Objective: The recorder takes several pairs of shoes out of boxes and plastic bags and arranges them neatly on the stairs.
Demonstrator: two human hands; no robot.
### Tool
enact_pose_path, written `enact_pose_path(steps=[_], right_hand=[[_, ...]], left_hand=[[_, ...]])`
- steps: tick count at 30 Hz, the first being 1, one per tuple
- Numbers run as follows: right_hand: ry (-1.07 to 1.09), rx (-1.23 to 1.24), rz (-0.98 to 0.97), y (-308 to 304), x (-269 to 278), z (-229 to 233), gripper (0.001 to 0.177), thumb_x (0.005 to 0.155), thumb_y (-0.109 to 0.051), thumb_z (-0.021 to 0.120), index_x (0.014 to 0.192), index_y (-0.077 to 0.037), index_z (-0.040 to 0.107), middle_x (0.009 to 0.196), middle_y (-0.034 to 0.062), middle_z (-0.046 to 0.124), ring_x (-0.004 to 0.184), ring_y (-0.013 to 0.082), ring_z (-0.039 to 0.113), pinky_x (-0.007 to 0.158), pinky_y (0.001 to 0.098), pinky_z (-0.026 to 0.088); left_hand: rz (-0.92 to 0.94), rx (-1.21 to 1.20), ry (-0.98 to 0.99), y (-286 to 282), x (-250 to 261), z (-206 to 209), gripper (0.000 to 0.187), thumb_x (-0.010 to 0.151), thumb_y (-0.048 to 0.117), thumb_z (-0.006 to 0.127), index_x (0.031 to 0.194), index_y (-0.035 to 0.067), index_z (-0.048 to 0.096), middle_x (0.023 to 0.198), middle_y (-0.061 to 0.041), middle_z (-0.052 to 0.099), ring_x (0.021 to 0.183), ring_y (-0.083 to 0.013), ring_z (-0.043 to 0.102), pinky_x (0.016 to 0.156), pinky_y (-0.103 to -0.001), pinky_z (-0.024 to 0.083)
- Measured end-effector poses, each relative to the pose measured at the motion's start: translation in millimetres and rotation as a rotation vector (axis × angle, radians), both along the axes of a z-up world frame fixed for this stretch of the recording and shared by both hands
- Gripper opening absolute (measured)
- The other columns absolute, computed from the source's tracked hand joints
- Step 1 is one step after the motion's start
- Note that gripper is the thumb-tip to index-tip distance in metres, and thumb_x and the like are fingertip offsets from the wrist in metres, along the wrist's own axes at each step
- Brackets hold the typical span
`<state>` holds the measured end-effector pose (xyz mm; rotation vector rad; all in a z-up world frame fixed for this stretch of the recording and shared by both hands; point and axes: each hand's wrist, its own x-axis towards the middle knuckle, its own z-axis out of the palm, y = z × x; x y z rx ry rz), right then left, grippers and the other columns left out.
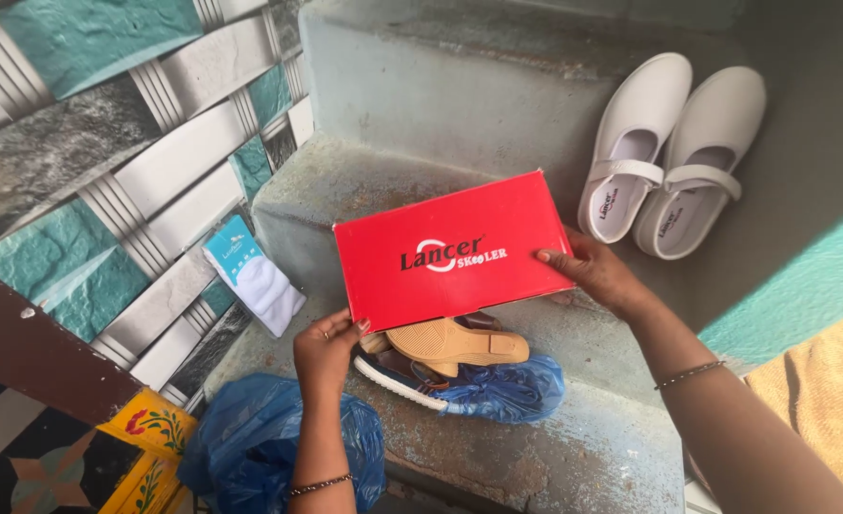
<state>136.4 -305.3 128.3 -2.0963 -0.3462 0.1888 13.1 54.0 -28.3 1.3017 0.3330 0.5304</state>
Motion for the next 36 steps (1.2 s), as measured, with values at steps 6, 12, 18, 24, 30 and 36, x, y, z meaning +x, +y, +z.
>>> enact_pose_path(steps=[6,12,18,24,30,36], right_hand=[[-0.018,-0.086,-0.067,10.5,-14.7,13.7,0.082,0.087,-0.062,0.058,0.152,-0.014,0.049,0.126,0.0179,0.074,0.124,0.0276,0.068,0.11,0.0413,0.045],[-0.266,-0.428,-0.307,27.4,-26.0,-22.8,0.072,0.102,-0.055,0.045,0.156,-0.009,0.033,0.129,0.03,0.062,0.122,0.0469,0.058,0.104,0.0514,0.043],[-0.372,-0.201,-0.396,33.3,-89.0,30.1,0.069,0.102,-0.051,0.044,0.158,-0.012,0.035,0.124,0.027,0.068,0.114,0.0422,0.068,0.097,0.0491,0.051],[-1.097,0.145,-0.213,-15.6,-123.0,77.6,0.058,0.118,-0.042,0.042,0.159,0.0,0.04,0.149,0.025,0.06,0.143,0.0349,0.059,0.119,0.0431,0.048],[-1.324,0.245,-0.367,-131.9,-158.6,91.2,0.067,0.118,-0.05,0.045,0.156,0.004,0.039,0.146,0.0136,0.056,0.133,0.0183,0.053,0.116,0.0309,0.041],[-1.415,0.372,-0.716,-298.7,-273.3,-4.7,0.061,0.124,-0.044,0.043,0.163,-0.001,0.025,0.155,0.0092,0.044,0.139,0.0163,0.048,0.118,0.0322,0.044]], left_hand=[[0.124,0.135,-0.09,-39.5,-12.7,12.3,0.037,0.097,0.007,0.065,0.133,0.0,0.066,0.11,-0.011,0.078,0.094,-0.0104,0.07,0.083,-0.022,0.053],[0.12,-0.068,0.095,-32.0,-1.1,-5.4,0.03,0.103,0.008,0.063,0.128,-0.005,0.072,0.108,-0.015,0.074,0.088,-0.015,0.062,0.079,-0.028,0.051],[0.093,-0.271,-0.164,-42.0,-12.2,63.8,0.031,0.099,0.005,0.059,0.127,-0.006,0.067,0.113,-0.016,0.073,0.099,-0.0227,0.072,0.096,-0.037,0.06],[0.119,-0.385,-0.59,-113.3,-21.6,99.2,0.038,0.101,0.008,0.059,0.132,-0.014,0.059,0.124,-0.021,0.07,0.113,-0.0273,0.07,0.104,-0.046,0.055],[-0.295,-0.318,-0.832,-216.5,-70.4,170.0,0.057,0.104,0.012,0.057,0.153,-0.008,0.039,0.153,-0.02,0.05,0.141,-0.0271,0.051,0.123,-0.051,0.04],[-0.724,0.238,-0.763,-309.0,-127.6,199.8,0.056,0.11,0.013,0.051,0.16,-0.005,0.033,0.172,-0.02,0.032,0.157,-0.0307,0.04,0.13,-0.048,0.033]])
